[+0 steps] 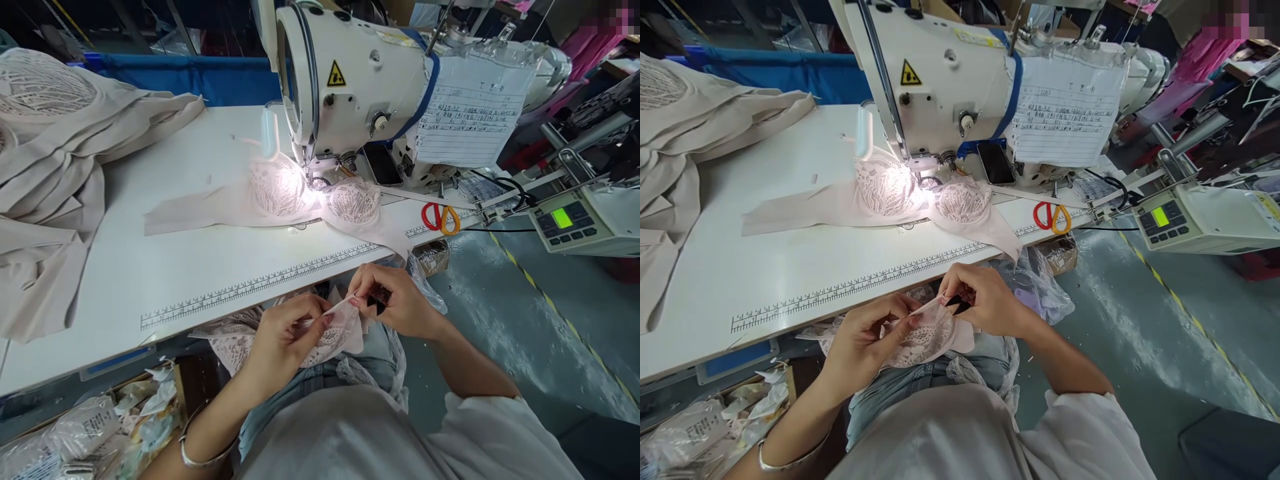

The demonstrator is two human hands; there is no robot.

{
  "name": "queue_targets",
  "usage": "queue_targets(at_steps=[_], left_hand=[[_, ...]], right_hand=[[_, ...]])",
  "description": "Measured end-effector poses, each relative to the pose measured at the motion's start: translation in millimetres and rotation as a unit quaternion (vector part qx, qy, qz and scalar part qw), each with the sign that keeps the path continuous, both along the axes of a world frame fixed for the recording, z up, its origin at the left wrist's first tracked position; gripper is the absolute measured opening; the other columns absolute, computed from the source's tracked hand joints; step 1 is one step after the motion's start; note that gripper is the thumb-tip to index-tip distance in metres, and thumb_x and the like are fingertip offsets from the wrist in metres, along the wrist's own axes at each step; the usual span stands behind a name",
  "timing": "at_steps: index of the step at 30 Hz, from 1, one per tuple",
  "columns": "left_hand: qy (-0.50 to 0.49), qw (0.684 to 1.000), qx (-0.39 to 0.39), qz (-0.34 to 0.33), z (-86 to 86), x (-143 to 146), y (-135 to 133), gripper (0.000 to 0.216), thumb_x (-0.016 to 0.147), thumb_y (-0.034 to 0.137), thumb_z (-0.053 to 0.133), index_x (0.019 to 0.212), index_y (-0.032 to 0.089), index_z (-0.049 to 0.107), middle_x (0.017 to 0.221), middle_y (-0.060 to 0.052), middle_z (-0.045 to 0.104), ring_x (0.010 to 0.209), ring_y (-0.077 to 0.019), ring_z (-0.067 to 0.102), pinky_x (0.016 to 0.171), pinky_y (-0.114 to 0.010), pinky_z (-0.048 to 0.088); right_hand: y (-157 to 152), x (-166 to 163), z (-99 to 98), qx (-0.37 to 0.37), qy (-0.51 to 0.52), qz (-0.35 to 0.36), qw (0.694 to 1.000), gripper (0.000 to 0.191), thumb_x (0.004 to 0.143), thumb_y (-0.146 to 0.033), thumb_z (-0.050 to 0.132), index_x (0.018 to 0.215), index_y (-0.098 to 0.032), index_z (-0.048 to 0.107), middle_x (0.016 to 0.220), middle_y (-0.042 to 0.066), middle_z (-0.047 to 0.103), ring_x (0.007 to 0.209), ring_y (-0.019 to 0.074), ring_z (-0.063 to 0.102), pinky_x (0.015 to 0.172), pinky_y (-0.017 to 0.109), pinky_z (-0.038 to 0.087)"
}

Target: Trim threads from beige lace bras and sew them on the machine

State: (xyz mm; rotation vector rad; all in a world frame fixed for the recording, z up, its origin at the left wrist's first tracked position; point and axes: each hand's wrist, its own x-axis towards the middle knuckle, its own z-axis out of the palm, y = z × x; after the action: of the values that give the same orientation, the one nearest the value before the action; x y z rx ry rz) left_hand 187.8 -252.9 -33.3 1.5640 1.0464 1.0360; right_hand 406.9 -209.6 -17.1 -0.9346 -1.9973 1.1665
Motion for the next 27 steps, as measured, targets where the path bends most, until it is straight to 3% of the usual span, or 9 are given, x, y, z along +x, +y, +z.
queue_targets(at_steps=[6,11,15,17,22,27], left_hand=[[-0.002,1.000,-0.012,0.007,-2.8,0.2,-0.2,0.023,0.091,0.018,0.060,0.069,0.019,0.058,0.082,-0.002,0.071,0.071,-0.0112,0.064,0.055,-0.016,0.045],[0.033,0.999,0.032,0.024,-4.2,-0.7,0.3,0.023,0.091,0.015,0.058,0.069,0.019,0.057,0.083,-0.001,0.072,0.080,-0.0121,0.068,0.066,-0.016,0.049],[0.030,0.999,0.027,0.021,-3.6,-0.9,1.6,0.024,0.091,0.015,0.059,0.068,0.020,0.056,0.081,-0.001,0.071,0.080,-0.0123,0.069,0.064,-0.016,0.049],[0.025,0.999,0.016,0.020,-3.2,-0.8,1.9,0.024,0.091,0.016,0.060,0.067,0.019,0.057,0.081,-0.001,0.072,0.078,-0.0118,0.068,0.063,-0.016,0.049],[0.001,1.000,-0.021,0.021,-0.8,-1.0,1.6,0.023,0.090,0.019,0.061,0.067,0.018,0.057,0.082,-0.002,0.072,0.075,-0.0115,0.066,0.062,-0.016,0.048],[-0.024,0.996,-0.081,-0.003,4.6,0.2,4.0,0.021,0.090,0.023,0.059,0.070,0.019,0.052,0.076,0.000,0.065,0.068,-0.0101,0.058,0.058,-0.017,0.045]], right_hand=[[0.1,-2.8,7.0,-0.055,-0.056,-0.011,0.997,0.016,0.091,-0.021,0.065,0.106,-0.022,0.062,0.085,0.001,0.067,0.069,0.0121,0.060,0.058,0.022,0.045],[4.1,-3.8,9.1,-0.022,-0.097,0.016,0.995,0.008,0.089,-0.020,0.069,0.096,-0.021,0.070,0.092,0.003,0.064,0.070,0.0116,0.056,0.058,0.022,0.044],[7.9,-2.6,7.4,-0.020,-0.076,0.021,0.997,0.008,0.091,-0.027,0.068,0.088,-0.020,0.069,0.093,0.004,0.061,0.067,0.0107,0.053,0.056,0.022,0.044],[8.7,-2.1,7.1,-0.043,-0.045,0.017,0.998,0.013,0.091,-0.030,0.067,0.084,-0.020,0.067,0.091,0.004,0.062,0.064,0.0100,0.054,0.055,0.022,0.044],[8.4,-0.5,9.7,-0.181,-0.004,0.027,0.983,0.015,0.092,-0.032,0.065,0.086,-0.018,0.065,0.060,-0.004,0.059,0.049,0.0105,0.057,0.048,0.021,0.043],[7.8,-3.3,13.8,-0.180,-0.001,0.025,0.983,0.014,0.088,-0.030,0.067,0.084,-0.016,0.066,0.063,-0.003,0.060,0.051,0.0092,0.054,0.048,0.020,0.041]])
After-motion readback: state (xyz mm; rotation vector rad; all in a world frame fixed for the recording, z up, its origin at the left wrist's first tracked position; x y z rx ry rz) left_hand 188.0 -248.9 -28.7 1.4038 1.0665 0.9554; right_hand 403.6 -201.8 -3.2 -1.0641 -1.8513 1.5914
